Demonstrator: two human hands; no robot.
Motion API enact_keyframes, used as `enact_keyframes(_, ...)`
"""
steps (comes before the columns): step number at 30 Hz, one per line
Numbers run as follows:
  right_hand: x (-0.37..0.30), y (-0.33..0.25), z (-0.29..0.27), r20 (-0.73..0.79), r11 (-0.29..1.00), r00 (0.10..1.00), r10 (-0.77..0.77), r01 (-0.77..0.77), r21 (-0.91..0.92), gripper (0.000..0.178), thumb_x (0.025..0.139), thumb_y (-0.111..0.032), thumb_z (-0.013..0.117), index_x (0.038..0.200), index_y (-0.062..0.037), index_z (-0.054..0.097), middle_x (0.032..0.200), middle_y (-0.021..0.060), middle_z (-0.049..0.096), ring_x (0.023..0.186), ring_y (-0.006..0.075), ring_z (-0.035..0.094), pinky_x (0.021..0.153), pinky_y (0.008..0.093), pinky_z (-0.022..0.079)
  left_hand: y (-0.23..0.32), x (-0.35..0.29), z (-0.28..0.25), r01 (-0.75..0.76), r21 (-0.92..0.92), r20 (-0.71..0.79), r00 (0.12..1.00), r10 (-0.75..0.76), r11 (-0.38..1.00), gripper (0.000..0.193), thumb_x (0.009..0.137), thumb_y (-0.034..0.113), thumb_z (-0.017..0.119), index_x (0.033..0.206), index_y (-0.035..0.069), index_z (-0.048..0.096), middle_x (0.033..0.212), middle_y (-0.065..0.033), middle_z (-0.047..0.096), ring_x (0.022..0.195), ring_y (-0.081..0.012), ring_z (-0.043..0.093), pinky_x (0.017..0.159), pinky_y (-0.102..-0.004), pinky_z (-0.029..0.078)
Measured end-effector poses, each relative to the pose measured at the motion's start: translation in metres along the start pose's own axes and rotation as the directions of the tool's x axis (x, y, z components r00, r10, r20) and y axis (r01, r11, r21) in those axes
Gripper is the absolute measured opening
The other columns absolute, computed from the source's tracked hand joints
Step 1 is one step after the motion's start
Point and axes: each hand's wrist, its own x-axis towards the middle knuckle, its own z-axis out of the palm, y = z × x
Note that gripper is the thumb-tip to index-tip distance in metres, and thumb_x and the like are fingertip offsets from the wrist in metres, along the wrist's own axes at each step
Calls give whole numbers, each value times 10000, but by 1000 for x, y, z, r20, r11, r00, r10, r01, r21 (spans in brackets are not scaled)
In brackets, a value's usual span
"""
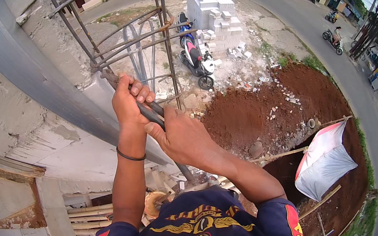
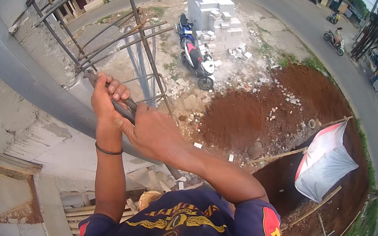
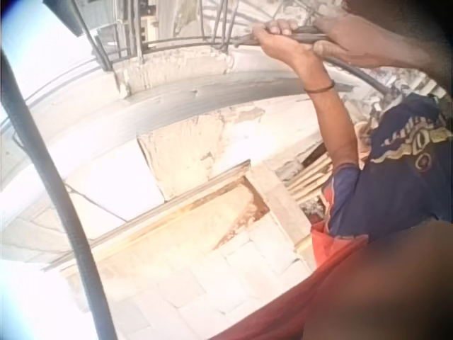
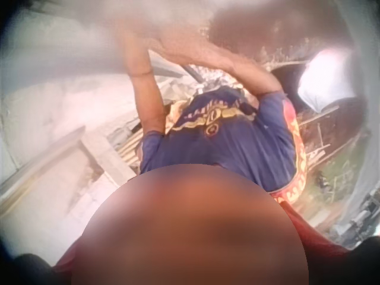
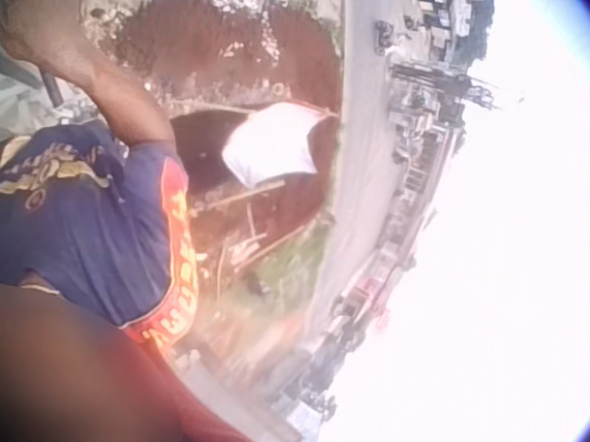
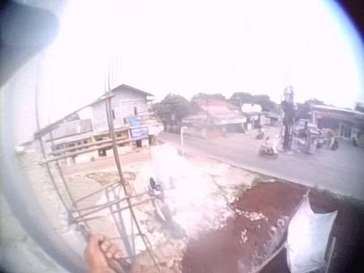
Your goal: The person assembles a metal scaffolding frame on a construction site. They lift and position metal bars, then secure them using a hammer and wire ties. The person repeatedly hammers and ties the bars to stabilize the structure.
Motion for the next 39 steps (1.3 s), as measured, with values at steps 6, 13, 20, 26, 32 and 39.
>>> enact_keyframes(6, 21, 23, 20, 414, 741, 904, 107, -350, 573, 694, 973, -608, 342, 1012, 44, 578, 747, 186, 637, 586, 299, 656, 520, 415, 512, 3, -5, -4, -67, -14, 34, 997, 67, 998, 531, 852, 590, 636, 977, 82, 544, 804, -45, 594, 666, -191, 582, 685, -349, 500)
enact_keyframes(13, 15, 26, 28, 630, 168, 774, -63, -614, 771, 779, 989, -604, 216, 980, 70, 605, 762, 186, 659, 589, 240, 670, 496, 303, 558, 12, 9, -14, 163, -268, 450, 893, -26, 949, 287, 975, 352, 574, 885, 88, 506, 628, 28, 446, 468, -70, 437, 468, -238, 412)
enact_keyframes(20, 13, 6, 31, 134, 899, 990, 41, -95, 428, 705, 990, -576, 336, 859, 76, 568, 717, 234, 622, 711, 423, 636, 667, 489, 492, 17, -4, -7, -42, 221, -67, 996, 58, 974, 395, 928, 486, 601, 864, 106, 513, 668, 3, 498, 549, -110, 499, 549, -274, 475)
enact_keyframes(26, 19, 23, 56, 485, -233, 800, -353, -578, 782, 776, 984, -609, 211, 866, 51, 602, 693, 132, 591, 578, 236, 613, 515, 396, 526, 19, -1, -32, 62, 17, 431, 900, -63, 998, 425, 979, 424, 526, 1085, 13, 518, 947, -40, 570, 819, -132, 524, 799, -276, 468)
enact_keyframes(32, 12, 24, 63, 431, 424, 896, -106, -351, 835, 889, 950, -684, 214, 883, 117, 596, 745, 216, 636, 681, 303, 672, 568, 437, 567, 34, 3, -34, -130, 436, 409, 910, -67, 891, 286, 964, 327, 582, 893, 75, 466, 700, 17, 393, 602, -83, 409, 569, -225, 413)
enact_keyframes(39, 11, 24, 57, 262, 398, 952, -161, -180, 899, 821, 944, -656, 294, 945, 122, 554, 728, 215, 630, 619, 321, 668, 595, 428, 571, 1, 17, -7, -106, 536, -132, 969, 207, 838, 460, 865, 450, 708, 751, 131, 396, 587, 41, 385, 502, -81, 416, 472, -207, 392)
